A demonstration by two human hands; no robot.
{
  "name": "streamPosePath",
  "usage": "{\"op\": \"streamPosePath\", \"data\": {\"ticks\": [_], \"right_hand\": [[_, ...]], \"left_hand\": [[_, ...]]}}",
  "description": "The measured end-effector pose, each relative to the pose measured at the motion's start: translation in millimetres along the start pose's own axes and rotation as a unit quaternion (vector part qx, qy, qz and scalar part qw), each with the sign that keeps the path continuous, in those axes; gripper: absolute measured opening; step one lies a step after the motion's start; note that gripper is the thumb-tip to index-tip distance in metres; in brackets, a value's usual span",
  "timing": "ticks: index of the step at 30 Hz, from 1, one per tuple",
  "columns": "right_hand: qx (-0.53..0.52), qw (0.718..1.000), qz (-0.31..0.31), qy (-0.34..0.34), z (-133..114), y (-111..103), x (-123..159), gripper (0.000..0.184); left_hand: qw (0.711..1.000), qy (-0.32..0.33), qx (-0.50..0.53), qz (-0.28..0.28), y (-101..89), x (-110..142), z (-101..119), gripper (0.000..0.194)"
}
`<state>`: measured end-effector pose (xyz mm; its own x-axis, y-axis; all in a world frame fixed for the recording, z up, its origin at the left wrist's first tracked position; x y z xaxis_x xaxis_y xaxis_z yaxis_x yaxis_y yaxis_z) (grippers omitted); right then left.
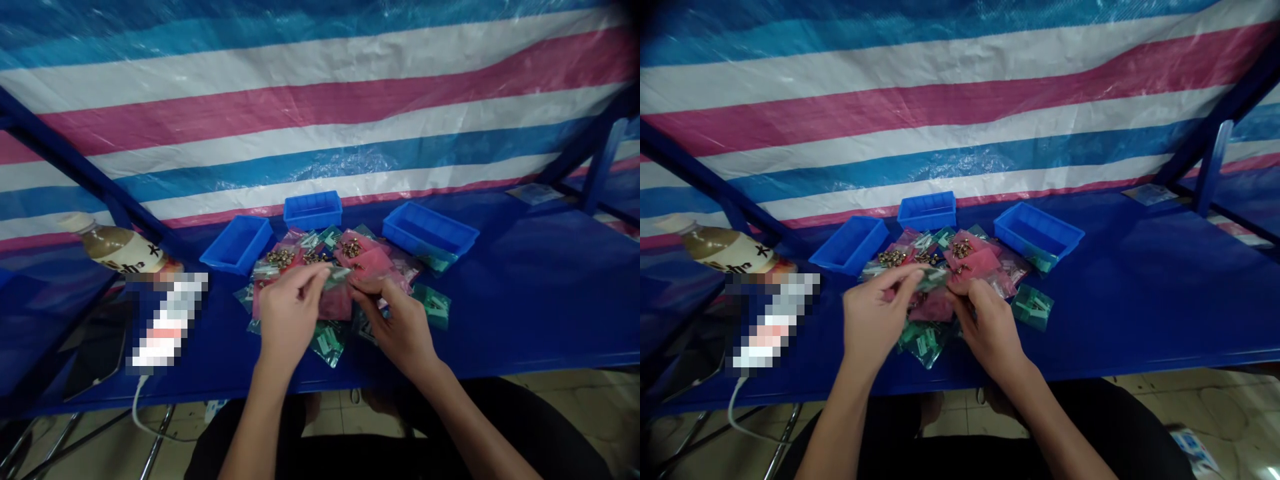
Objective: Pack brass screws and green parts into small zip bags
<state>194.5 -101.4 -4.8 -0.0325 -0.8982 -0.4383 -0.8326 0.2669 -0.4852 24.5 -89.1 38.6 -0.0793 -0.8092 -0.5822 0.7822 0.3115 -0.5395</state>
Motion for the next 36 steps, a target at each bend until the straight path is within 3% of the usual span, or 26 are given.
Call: {"op": "streamPosePath", "data": {"ticks": [5, 11, 15, 20, 23, 26, 32, 36], "right_hand": [[0.048, 0.997, -0.055, -0.02, 3, -10, -8, 0.013], [0.17, 0.967, -0.169, -0.08, 15, -14, -12, 0.016], [0.166, 0.968, -0.163, -0.095, 13, -11, -11, 0.02], [0.055, 0.991, -0.119, -0.007, 0, -9, -7, 0.019], [0.002, 0.991, -0.125, 0.042, -4, -7, -3, 0.026], [-0.031, 0.988, -0.11, 0.102, -4, -6, -2, 0.037], [-0.127, 0.972, -0.118, 0.16, 0, -12, -6, 0.026], [-0.198, 0.951, -0.147, 0.188, 3, -13, -6, 0.027]], "left_hand": [[0.984, -0.088, 0.0, 0.155, -20.0, -3, -16, 0.025], [0.95, -0.161, 0.189, 0.188, -22.0, -4, -23, 0.024], [0.909, -0.245, 0.31, 0.133, -15.8, -2, -28, 0.029], [0.88, -0.282, 0.382, -0.015, -1.0, 1, -15, 0.033], [0.878, -0.266, 0.391, -0.07, 9.4, 3, -3, 0.032], [0.875, -0.26, 0.402, -0.075, 15.6, 4, 4, 0.033], [0.893, -0.237, 0.363, -0.119, 11.9, 1, 5, 0.043], [0.906, -0.209, 0.331, -0.159, 9.1, 1, 9, 0.032]]}}
Point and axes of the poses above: each hand's wrist, its own x-axis away from the middle knuckle, its own y-axis out of the palm, z = x × y, the point moved 1 cm from there along -x, towards the middle knuckle, and after that the axes turned 12 degrees about y, right-handed, at the moved point
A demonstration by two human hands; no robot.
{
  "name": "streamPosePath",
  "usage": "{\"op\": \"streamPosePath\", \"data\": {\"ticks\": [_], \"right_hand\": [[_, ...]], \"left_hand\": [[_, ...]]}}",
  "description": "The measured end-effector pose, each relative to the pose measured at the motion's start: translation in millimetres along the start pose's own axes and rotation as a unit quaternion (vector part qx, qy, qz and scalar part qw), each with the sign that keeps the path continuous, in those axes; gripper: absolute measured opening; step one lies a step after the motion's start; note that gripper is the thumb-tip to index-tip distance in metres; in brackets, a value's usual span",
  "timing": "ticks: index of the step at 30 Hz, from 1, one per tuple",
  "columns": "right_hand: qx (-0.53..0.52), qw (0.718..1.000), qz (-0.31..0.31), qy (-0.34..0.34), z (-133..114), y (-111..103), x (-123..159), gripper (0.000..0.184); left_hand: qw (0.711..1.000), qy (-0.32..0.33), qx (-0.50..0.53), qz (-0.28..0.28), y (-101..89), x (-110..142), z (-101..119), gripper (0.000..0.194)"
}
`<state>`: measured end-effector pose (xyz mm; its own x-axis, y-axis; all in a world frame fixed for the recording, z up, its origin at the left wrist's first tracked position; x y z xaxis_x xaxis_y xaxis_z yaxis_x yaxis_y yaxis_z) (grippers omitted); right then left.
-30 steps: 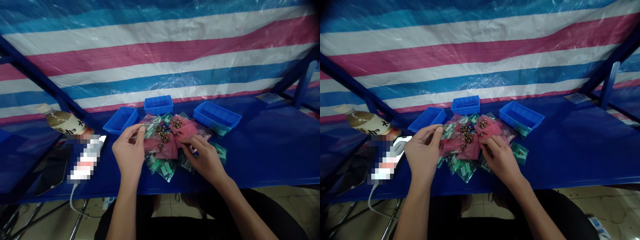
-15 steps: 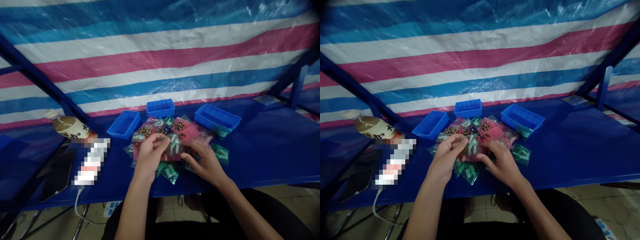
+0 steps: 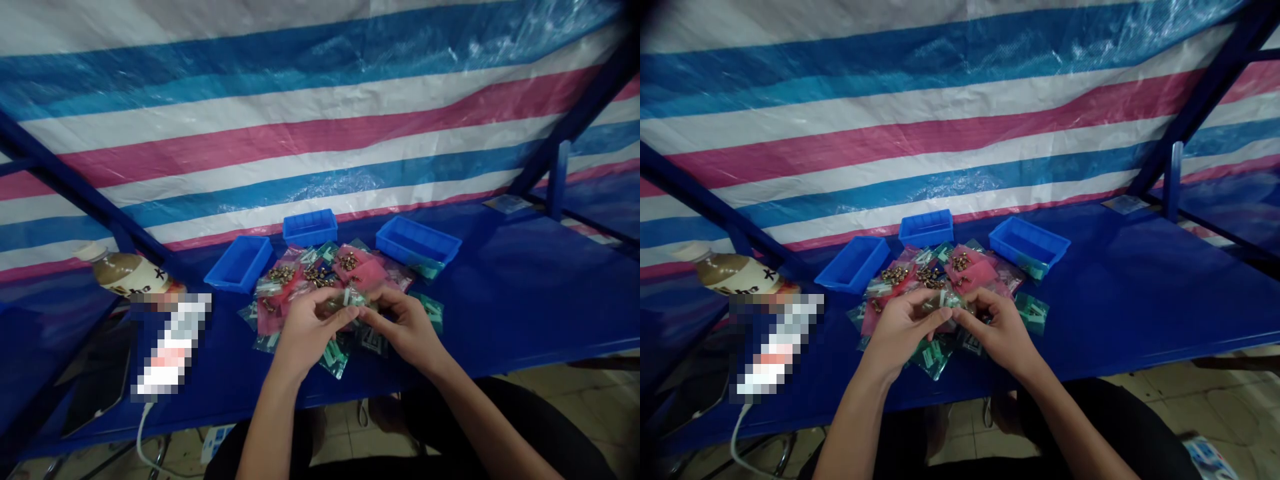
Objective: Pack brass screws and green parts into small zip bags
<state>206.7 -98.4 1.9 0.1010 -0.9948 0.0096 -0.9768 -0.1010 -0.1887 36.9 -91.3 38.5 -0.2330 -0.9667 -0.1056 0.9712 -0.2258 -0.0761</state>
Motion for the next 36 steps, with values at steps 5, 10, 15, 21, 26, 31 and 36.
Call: {"op": "streamPosePath", "data": {"ticks": [5, 10, 15, 21, 26, 31, 36], "right_hand": [[-0.056, 0.997, -0.024, 0.036, 1, 0, 1, 0.032], [-0.06, 0.996, -0.059, 0.039, -3, 1, 2, 0.033], [-0.074, 0.996, -0.05, 0.026, -3, 1, 2, 0.031], [-0.063, 0.998, -0.014, 0.013, 0, 0, 2, 0.026], [-0.068, 0.998, -0.016, 0.005, -2, 0, 2, 0.023], [-0.089, 0.995, -0.04, 0.024, -5, -1, 5, 0.019], [-0.126, 0.991, -0.031, -0.018, -4, -7, 5, 0.013]], "left_hand": [[0.998, 0.037, -0.046, -0.026, -3.1, 1, 0, 0.026], [0.999, 0.04, -0.024, -0.011, -4.7, 0, 0, 0.025], [1.0, 0.022, 0.003, 0.014, 0.0, 2, 1, 0.025], [0.999, 0.009, 0.027, -0.036, -1.2, 1, -5, 0.023], [0.998, -0.005, 0.054, -0.018, -2.8, 0, -9, 0.026], [0.999, 0.015, 0.044, 0.012, -4.3, 4, -4, 0.023], [0.994, 0.097, 0.054, -0.011, -5.6, 6, 5, 0.005]]}}
Point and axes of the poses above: each hand's wrist, its own x-axis away from the middle knuckle, its own y-axis out of the palm, z = x × y, the point moved 1 cm from there along -x, towards the middle knuckle, and after that the axes turned 12 degrees about y, right-handed, at the moved point
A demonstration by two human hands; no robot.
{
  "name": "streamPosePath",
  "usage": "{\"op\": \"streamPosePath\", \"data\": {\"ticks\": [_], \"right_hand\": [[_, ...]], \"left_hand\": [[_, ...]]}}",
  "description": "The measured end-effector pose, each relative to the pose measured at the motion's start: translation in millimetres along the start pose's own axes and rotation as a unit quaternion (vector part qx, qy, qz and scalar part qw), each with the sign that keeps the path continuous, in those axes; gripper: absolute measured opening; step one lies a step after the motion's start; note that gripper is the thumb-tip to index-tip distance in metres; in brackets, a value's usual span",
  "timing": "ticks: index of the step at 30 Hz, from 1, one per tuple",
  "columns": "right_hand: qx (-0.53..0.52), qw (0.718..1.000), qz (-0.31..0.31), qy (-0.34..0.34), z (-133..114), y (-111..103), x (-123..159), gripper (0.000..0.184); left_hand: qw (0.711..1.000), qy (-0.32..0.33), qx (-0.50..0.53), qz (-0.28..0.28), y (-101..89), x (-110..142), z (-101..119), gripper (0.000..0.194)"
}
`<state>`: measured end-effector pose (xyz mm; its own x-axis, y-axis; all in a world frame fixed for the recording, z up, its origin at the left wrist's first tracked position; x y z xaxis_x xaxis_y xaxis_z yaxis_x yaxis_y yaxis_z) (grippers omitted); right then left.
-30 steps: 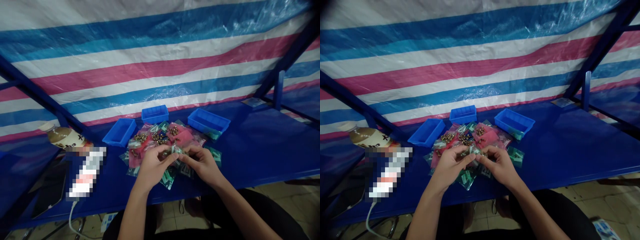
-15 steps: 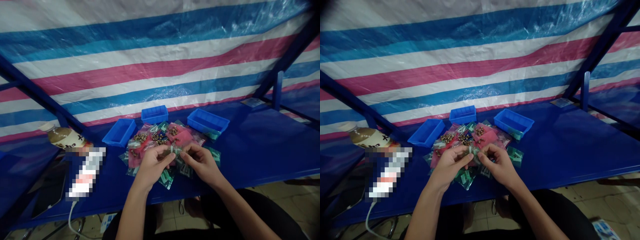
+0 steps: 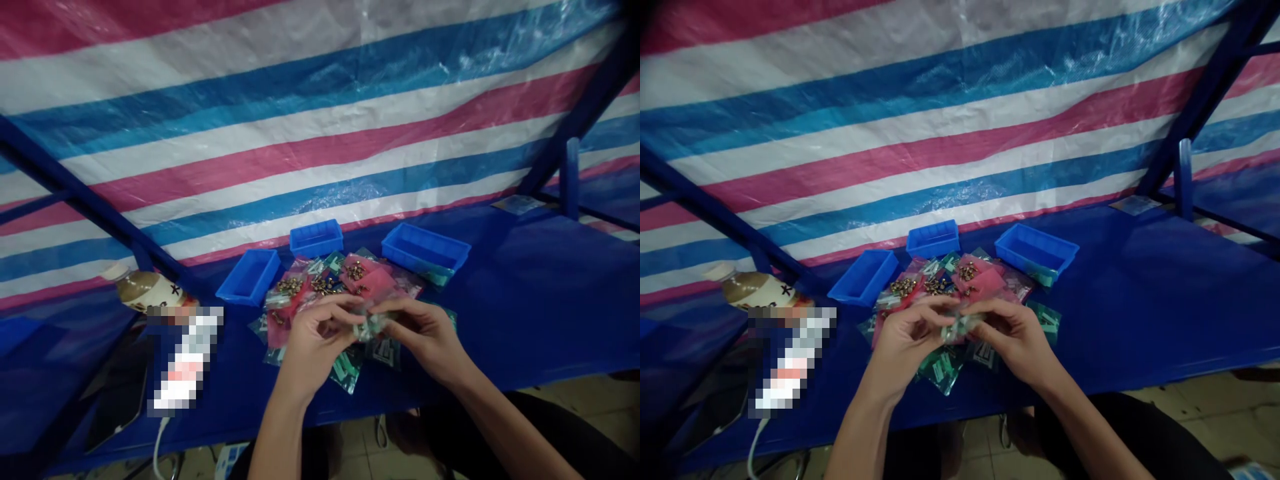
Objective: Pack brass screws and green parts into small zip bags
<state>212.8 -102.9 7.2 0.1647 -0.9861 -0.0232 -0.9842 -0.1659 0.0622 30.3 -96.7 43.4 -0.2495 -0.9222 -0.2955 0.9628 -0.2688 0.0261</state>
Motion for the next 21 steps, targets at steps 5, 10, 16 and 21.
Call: {"op": "streamPosePath", "data": {"ticks": [5, 10, 16, 21], "right_hand": [[0.047, 0.997, 0.026, -0.047, 1, -3, -1, 0.021], [0.117, 0.99, 0.029, -0.07, -1, -2, 0, 0.027], [0.183, 0.98, -0.004, -0.075, -14, 1, 6, 0.027], [0.238, 0.969, 0.025, -0.06, -25, 13, 9, 0.026]], "left_hand": [[0.995, -0.022, -0.001, 0.094, 0.6, -3, 0, 0.014], [0.985, -0.084, 0.034, 0.15, 1.8, -4, -6, 0.047], [0.994, -0.092, 0.001, 0.062, -5.8, -5, -15, 0.029], [0.998, -0.056, -0.006, 0.023, -17.9, -3, -11, 0.027]]}}
Point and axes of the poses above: each hand's wrist, its own x-axis away from the middle knuckle, its own y-axis out of the palm, z = x × y, the point moved 1 cm from there along -x, towards the middle knuckle, and after that the axes turned 12 degrees about y, right-handed, at the moved point
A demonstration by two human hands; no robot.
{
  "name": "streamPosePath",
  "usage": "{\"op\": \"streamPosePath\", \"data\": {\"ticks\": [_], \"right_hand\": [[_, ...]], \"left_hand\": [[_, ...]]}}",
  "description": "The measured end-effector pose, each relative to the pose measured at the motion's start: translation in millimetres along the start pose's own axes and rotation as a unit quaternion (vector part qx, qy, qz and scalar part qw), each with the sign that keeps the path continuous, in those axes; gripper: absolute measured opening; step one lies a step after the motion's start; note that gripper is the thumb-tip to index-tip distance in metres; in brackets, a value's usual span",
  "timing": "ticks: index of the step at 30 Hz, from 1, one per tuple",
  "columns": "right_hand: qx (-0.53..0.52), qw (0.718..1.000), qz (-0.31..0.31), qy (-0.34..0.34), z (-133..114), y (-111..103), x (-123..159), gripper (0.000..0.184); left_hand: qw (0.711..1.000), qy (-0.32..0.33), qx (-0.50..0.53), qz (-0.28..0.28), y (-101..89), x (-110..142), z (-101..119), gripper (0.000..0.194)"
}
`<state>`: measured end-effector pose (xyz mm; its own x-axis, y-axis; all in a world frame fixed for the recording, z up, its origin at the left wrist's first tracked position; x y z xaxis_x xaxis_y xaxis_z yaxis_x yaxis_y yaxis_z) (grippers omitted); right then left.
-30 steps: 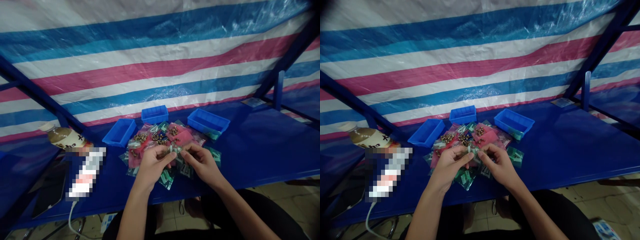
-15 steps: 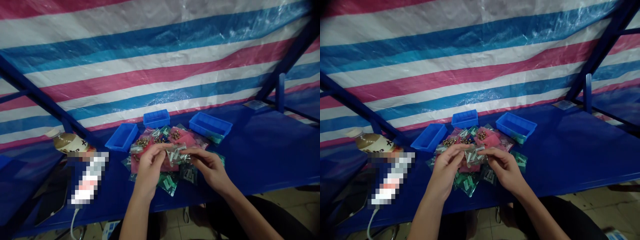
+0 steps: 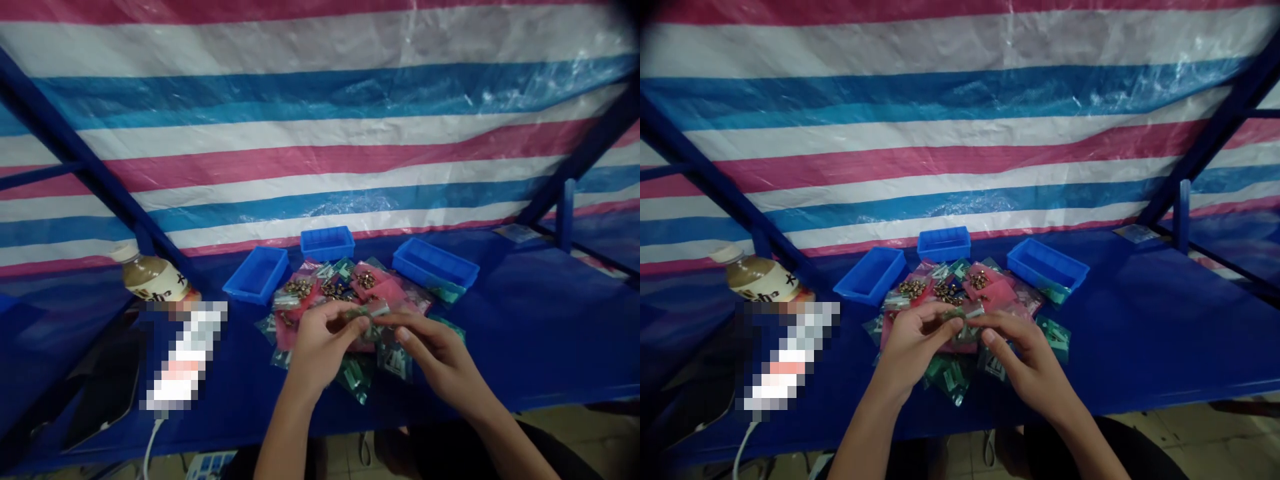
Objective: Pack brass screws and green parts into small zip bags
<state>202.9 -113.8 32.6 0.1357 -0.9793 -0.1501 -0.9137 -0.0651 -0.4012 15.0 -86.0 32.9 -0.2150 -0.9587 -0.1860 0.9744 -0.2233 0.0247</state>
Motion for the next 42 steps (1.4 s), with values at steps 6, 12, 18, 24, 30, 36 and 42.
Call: {"op": "streamPosePath", "data": {"ticks": [6, 12, 18, 24, 30, 36, 42], "right_hand": [[0.062, 0.996, 0.032, 0.06, -11, 11, -3, 0.033], [0.069, 0.992, -0.021, 0.108, -20, 16, -17, 0.042], [0.081, 0.987, -0.07, 0.122, -32, 3, -47, 0.048], [-0.059, 0.967, 0.222, 0.113, -1, -47, -70, 0.044], [-0.06, 0.964, 0.21, 0.148, 23, -44, -55, 0.053], [0.134, 0.972, 0.147, 0.122, 24, -34, -43, 0.035], [0.343, 0.929, 0.101, 0.099, 44, -24, -43, 0.02]], "left_hand": [[1.0, 0.012, -0.017, -0.016, -15.0, 4, 5, 0.029], [0.999, 0.01, -0.035, 0.016, -28.5, 5, 8, 0.034], [0.985, 0.077, -0.11, 0.111, -38.7, 3, 7, 0.042], [0.97, 0.074, -0.149, 0.178, -41.9, 1, 7, 0.046], [0.969, 0.058, -0.15, 0.186, -30.4, 3, 15, 0.042], [0.958, 0.057, -0.185, 0.212, -24.0, 4, 14, 0.038], [0.958, 0.051, -0.205, 0.195, -22.0, 3, 9, 0.037]]}}
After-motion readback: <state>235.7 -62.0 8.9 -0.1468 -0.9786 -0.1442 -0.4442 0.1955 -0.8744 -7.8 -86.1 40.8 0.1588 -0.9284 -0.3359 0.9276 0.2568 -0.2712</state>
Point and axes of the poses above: each hand's wrist, its own x-axis away from the middle knuckle, its own y-axis out of the palm, z = x × y, the point moved 1 cm from there along -x, towards the middle knuckle, and after that the axes turned 12 degrees about y, right-handed, at the moved point
